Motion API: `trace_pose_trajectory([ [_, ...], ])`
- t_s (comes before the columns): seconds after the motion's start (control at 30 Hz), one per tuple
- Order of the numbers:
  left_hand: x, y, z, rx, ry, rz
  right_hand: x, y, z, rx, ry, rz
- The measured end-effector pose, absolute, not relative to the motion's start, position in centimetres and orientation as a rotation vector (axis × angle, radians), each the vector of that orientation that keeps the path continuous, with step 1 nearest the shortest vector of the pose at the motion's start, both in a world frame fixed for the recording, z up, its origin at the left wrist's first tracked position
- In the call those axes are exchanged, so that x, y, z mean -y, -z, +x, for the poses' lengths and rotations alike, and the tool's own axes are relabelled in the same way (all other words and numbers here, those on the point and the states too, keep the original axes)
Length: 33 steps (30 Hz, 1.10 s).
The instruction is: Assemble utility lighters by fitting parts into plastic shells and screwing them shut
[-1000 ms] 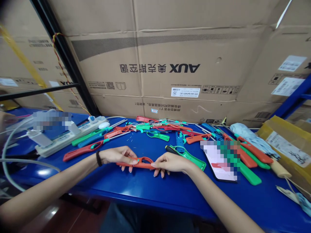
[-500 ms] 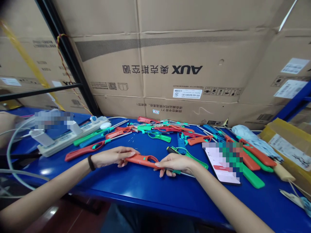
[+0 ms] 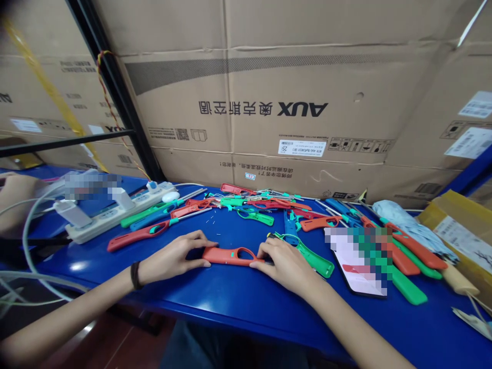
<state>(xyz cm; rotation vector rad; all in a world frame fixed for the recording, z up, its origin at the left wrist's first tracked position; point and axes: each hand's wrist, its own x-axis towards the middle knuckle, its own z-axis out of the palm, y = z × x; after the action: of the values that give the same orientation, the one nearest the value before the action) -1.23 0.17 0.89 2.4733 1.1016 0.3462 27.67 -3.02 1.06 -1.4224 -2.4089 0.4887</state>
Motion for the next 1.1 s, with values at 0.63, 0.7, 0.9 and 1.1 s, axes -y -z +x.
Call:
trace_pose_trajectory([
  [0.63,-0.1,-0.6,-1.5,-1.033,-0.511,2.428,4.3,1.5,26.7,2.273,-0.277,-1.269],
  [0.7,-0.1,-0.5,-1.5,-1.03,-0.521,2.415,4.3,1.5,26.5,2.264,-0.284,-1.254],
  [0.9,-0.2,-0.2,-1.5,-1.053,-0.554,2.259,3.8,1.7,26.2,2.21,-0.407,-1.22],
  [1.1,-0.5,-0.9,-1.2,-1.085,-0.471,2.309,3.3,1.7,26.6,2.203,-0.501,-1.194],
])
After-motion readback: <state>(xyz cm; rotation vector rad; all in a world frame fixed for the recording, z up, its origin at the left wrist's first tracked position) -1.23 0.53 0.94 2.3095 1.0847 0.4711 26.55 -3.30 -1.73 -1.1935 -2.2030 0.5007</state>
